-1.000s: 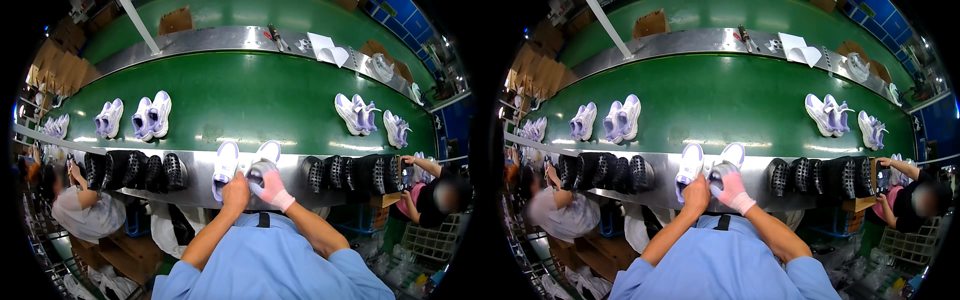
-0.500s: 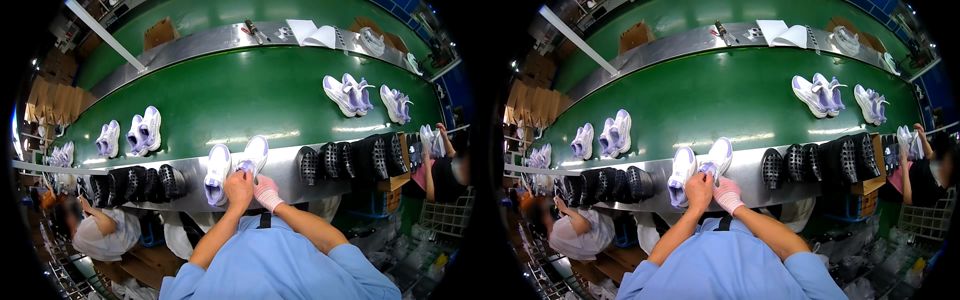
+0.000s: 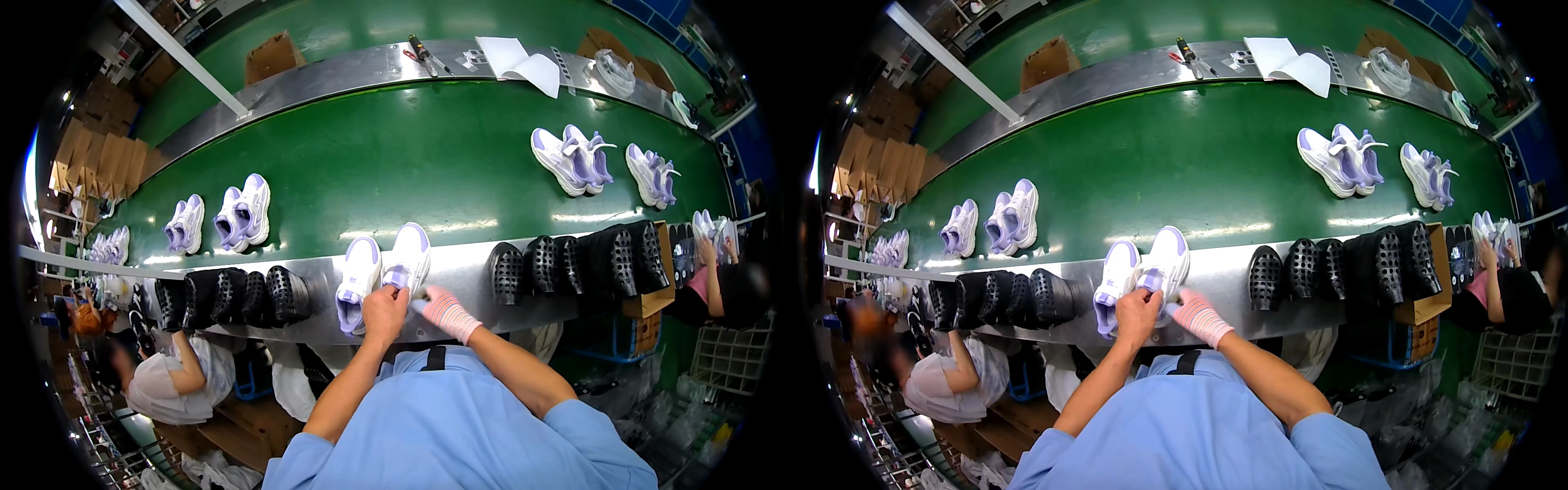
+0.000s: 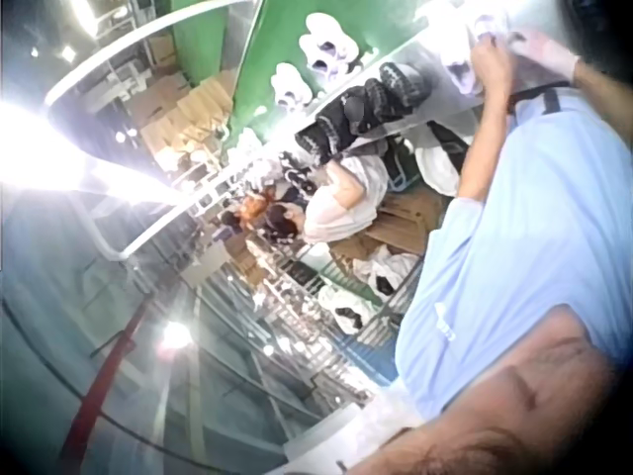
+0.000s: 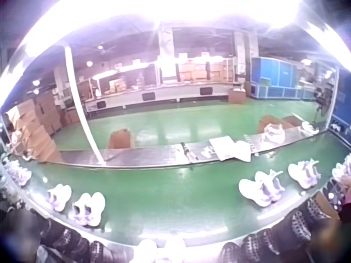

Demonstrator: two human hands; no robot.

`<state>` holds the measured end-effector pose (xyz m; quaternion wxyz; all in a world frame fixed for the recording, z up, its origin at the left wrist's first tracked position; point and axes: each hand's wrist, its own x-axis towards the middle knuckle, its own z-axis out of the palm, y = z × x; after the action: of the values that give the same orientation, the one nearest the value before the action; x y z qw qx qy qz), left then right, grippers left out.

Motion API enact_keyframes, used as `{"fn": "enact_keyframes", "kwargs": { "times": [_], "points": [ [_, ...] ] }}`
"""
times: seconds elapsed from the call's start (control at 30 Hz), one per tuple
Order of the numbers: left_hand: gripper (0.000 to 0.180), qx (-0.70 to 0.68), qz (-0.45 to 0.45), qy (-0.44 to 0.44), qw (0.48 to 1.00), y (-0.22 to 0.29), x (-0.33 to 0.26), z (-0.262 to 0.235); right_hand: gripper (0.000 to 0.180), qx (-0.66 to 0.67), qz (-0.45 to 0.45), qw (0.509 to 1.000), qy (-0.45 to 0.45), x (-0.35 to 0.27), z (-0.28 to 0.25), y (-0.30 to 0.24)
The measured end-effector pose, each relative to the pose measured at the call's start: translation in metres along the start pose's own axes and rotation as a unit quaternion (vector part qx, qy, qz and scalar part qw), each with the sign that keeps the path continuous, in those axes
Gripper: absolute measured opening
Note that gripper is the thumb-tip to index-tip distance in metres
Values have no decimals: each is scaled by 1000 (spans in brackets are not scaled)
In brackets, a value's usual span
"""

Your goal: The person inserts black plastic shoe forms into white sneakers on a factory assembly line.

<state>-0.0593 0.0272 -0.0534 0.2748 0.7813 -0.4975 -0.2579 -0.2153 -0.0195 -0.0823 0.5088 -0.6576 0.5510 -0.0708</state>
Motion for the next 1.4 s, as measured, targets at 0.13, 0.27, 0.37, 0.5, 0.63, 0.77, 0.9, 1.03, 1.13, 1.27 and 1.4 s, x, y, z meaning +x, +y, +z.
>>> {"fn": "enact_keyframes", "kwargs": {
  "times": [0.13,0.27,0.37,0.5,0.63,0.77,0.9,1.03,1.13,1.27,1.4],
  "points": [
    [35,-114,-79,2,990,-3,-3,-1,50,197,104,973,60,21,-38,-32],
    [38,-177,-133,-49,974,6,-8,-8,45,215,139,967,-6,47,-50,-83],
    [39,-180,-143,-52,972,2,-13,-14,41,250,163,951,-84,49,-51,-111],
    [39,-197,-127,-52,971,-11,-17,-3,27,259,212,937,-103,55,-45,-110],
    [36,-221,-155,-40,962,-23,-23,-1,22,270,217,930,-120,52,-45,-97],
    [33,-288,-206,-26,935,-32,-23,5,22,271,163,941,-117,32,-43,-65],
    [28,-331,-229,-15,915,-19,-23,-5,26,196,118,970,-79,13,-22,-35],
    [29,-351,-228,-10,908,-28,-25,3,35,99,41,994,-22,10,0,-12],
    [31,-361,-221,2,906,-33,-25,10,34,63,-14,997,37,11,12,-5],
    [31,-362,-217,14,906,-35,-25,13,35,-7,18,998,51,4,8,-16],
    [26,-326,-218,-13,920,-31,-26,10,33,-16,39,997,57,1,3,-16]
  ]
}}
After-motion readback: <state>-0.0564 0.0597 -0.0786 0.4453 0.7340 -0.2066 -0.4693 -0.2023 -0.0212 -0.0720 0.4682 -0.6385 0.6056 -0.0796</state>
